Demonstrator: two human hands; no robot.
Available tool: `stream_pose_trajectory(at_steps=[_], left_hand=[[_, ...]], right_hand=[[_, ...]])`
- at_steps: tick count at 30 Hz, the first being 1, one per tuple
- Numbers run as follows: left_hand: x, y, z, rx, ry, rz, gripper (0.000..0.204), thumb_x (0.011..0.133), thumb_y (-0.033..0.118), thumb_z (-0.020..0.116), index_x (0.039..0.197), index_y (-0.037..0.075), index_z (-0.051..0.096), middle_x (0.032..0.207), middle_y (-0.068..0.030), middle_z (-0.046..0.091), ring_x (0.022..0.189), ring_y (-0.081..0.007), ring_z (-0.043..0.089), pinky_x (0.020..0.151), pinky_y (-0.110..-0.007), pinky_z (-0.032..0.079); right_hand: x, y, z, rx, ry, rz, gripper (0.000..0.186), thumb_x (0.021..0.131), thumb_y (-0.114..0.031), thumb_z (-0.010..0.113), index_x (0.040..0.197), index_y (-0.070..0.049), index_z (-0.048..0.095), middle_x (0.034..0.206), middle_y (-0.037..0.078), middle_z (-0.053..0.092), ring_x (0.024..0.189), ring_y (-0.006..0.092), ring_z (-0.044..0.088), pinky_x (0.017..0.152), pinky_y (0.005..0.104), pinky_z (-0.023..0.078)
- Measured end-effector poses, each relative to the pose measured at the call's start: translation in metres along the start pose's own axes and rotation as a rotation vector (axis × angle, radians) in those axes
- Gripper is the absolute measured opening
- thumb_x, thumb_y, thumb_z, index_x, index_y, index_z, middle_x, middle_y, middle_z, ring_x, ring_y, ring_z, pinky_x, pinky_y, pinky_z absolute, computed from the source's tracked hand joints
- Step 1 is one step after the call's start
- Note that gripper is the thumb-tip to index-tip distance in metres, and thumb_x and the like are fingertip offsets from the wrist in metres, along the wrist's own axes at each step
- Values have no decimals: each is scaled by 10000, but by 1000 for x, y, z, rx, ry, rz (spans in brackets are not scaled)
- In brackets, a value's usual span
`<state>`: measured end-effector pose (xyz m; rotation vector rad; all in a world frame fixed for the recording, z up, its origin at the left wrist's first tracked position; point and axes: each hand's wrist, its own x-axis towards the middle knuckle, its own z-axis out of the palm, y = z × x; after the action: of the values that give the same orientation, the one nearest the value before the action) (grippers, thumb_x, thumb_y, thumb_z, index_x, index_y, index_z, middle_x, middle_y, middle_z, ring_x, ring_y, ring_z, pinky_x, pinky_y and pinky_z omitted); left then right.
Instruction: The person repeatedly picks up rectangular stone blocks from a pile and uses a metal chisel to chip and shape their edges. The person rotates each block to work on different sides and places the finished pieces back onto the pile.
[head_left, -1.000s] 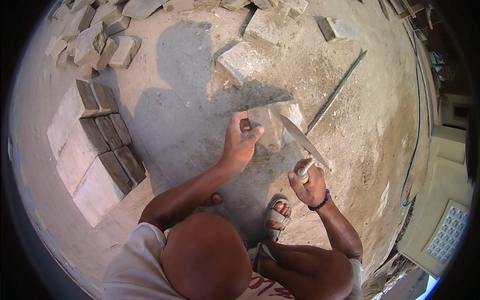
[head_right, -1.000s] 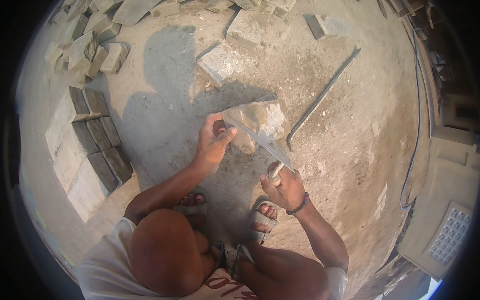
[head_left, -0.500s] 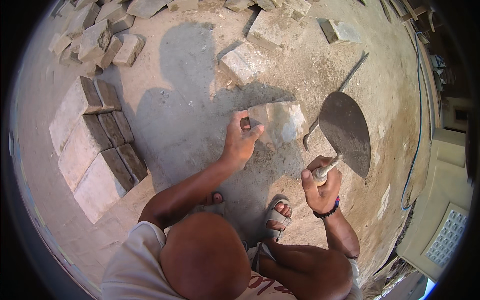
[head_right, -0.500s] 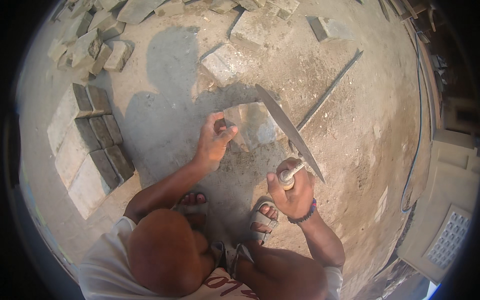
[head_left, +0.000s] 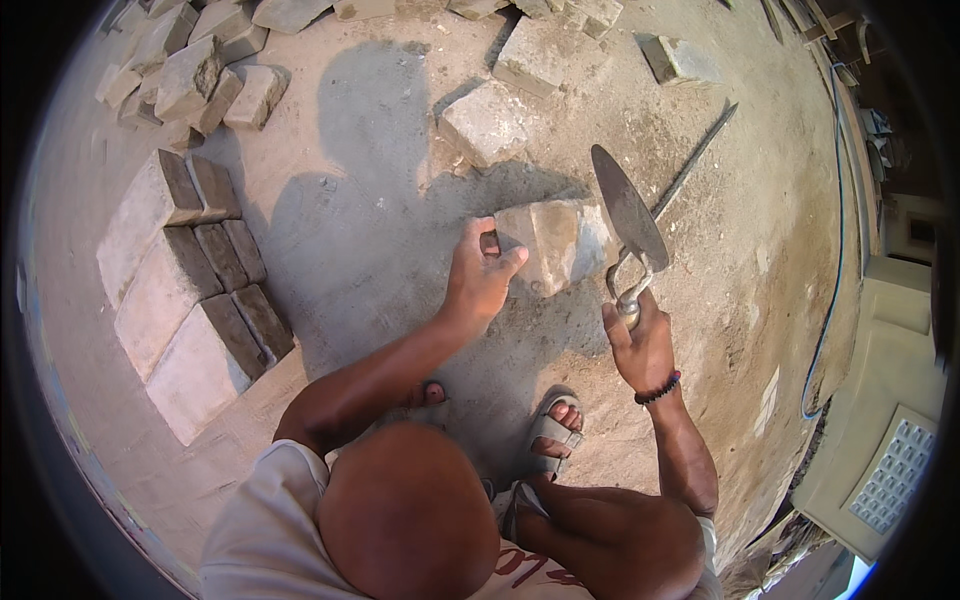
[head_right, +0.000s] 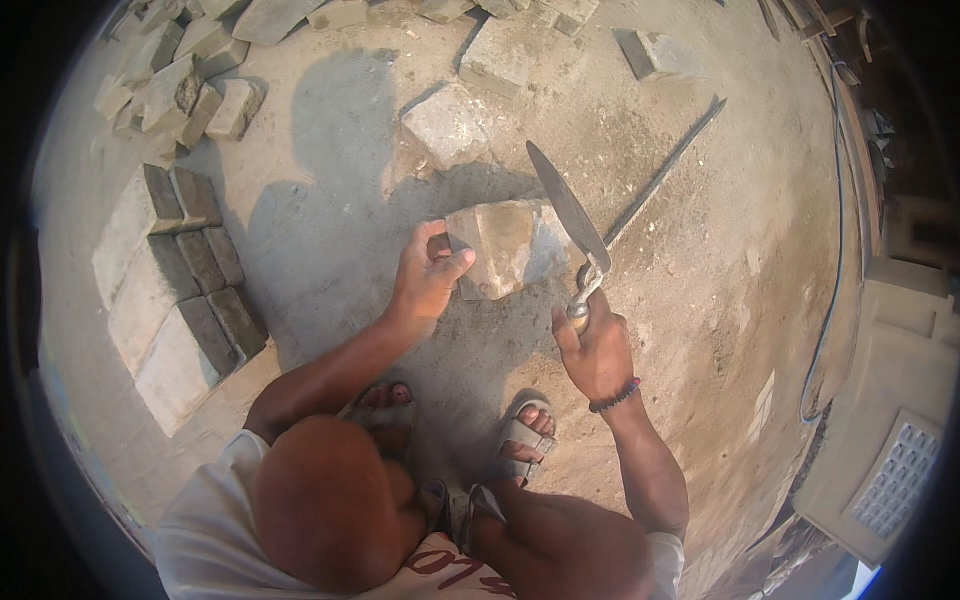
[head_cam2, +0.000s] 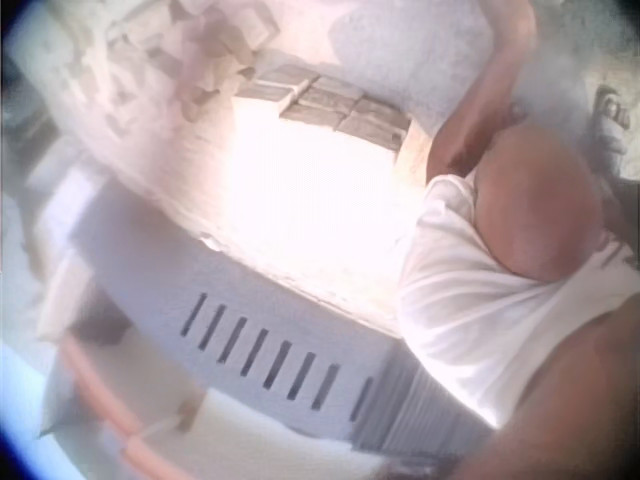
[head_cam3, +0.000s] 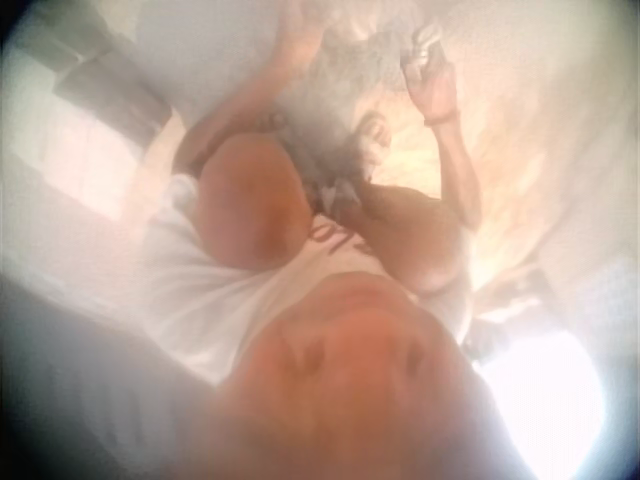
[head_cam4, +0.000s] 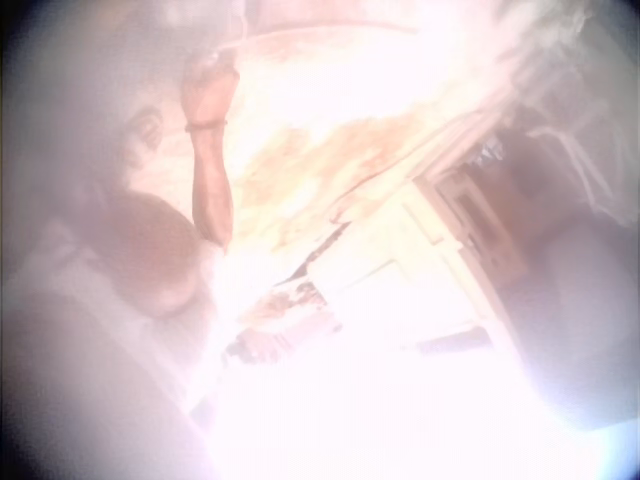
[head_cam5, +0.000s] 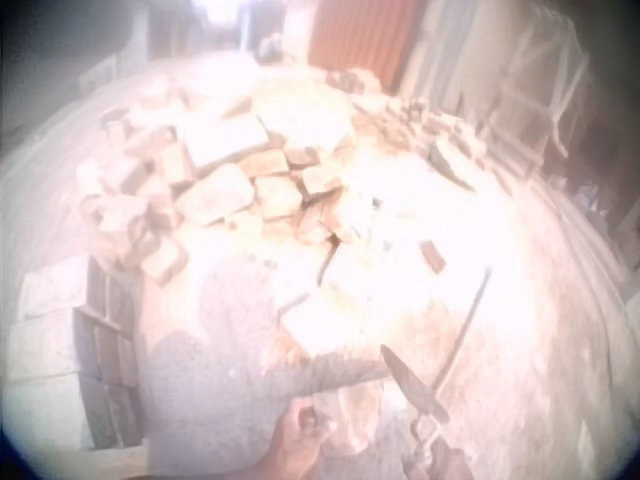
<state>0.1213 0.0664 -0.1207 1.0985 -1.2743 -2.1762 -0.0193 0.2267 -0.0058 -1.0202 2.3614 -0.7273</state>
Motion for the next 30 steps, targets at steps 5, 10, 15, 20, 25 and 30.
stream_pose_trajectory(at_steps=[5,10,15,20,25,30], left_hand=[[4,11,18,-59,-45,-30,594,889,118,716,1350,-53,384,1140,-158,554,1017,-190,567,861,-354,505],[0,13,1,70,25,-54,599,885,116,720,1352,-51,383,1124,-147,549,991,-179,571,852,-335,504],[2,6,15,-25,15,-34,607,878,115,726,1351,-49,382,1113,-146,561,997,-178,575,845,-328,505],[-6,25,2,4,18,-59,611,876,107,726,1347,-58,373,1116,-158,578,997,-182,588,818,-307,514],[-7,21,13,54,-11,-49,596,873,110,737,1316,-64,377,1141,-170,562,989,-179,591,827,-308,522],[-8,38,13,-51,-38,-9,627,862,105,752,1294,-82,337,1119,-171,554,1004,-176,582,845,-312,517]], right_hand=[[-1,44,13,-225,-100,-69,350,937,-282,637,953,56,544,716,231,624,650,367,640,609,415,502],[11,-7,-5,2,-45,49,365,910,-201,631,1148,59,536,820,298,665,812,487,657,699,509,536],[25,44,-2,-293,-150,-7,389,889,-227,647,1117,68,535,806,314,649,795,498,646,701,537,529],[14,-15,-2,-237,-160,-123,395,899,-240,623,1117,71,515,805,322,640,786,498,644,706,551,520],[51,68,-27,-447,-171,177,385,893,-253,626,1069,73,522,837,341,647,835,502,642,725,559,506],[27,-19,-35,-507,-245,-188,283,883,-218,641,1025,-1,527,775,244,645,759,439,663,679,513,541]])
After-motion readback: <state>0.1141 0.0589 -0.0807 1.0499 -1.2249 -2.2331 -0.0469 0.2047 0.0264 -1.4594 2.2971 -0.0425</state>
